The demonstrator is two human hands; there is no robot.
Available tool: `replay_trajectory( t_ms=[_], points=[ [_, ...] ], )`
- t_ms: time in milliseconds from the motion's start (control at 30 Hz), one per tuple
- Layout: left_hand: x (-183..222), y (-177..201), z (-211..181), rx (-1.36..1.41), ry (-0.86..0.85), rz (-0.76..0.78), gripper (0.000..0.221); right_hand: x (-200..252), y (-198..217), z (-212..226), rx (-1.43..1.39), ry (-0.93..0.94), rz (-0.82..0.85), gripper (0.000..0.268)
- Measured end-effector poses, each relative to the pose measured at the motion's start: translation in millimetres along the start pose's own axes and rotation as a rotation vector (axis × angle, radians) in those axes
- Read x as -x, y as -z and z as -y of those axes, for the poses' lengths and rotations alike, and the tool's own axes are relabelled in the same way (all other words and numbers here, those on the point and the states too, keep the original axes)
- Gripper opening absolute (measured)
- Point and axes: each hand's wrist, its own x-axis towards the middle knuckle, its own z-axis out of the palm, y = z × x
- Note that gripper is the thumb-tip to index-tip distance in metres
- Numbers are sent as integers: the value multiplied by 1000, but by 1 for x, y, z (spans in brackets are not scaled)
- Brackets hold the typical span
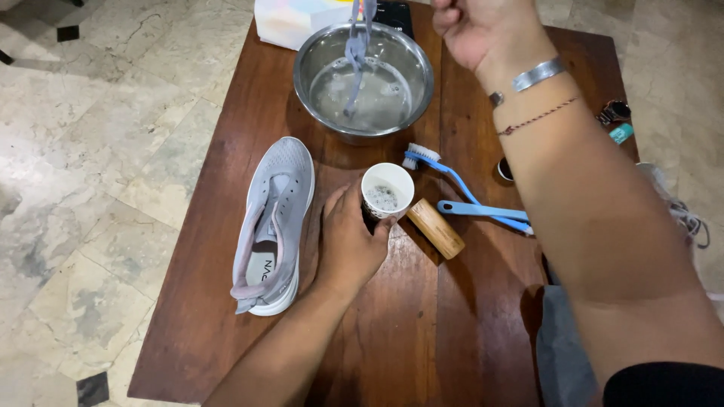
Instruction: The person prepares a cleaning solution and uses it to thoroughly clean a pair of shoe laces by dipping and scrubbing them.
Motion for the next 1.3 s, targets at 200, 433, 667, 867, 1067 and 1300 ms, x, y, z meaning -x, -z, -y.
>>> replay_trajectory(
  t_ms=[200,433,667,867,1067,1300],
  points=[
    [-1,1,1,2,-30,-10,58,57,-46,-33,957,54,47,13],
    [-1,-4,7,-26,-69,-28,61,63,-53,-56,1233,-1,257,22],
    [-1,-2,3,-23,-65,-7,62,35,-31,-79,1246,406,259,22],
    [-1,-6,8,-56,-88,-22,53,59,-51,-75,1032,47,313,19],
    [-2,-2,4,-47,-71,5,61,17,-23,-99,1328,509,318,33],
    [-1,0,1,-26,-51,17,54,33,-34,-74,1183,230,222,24]
  ],
)
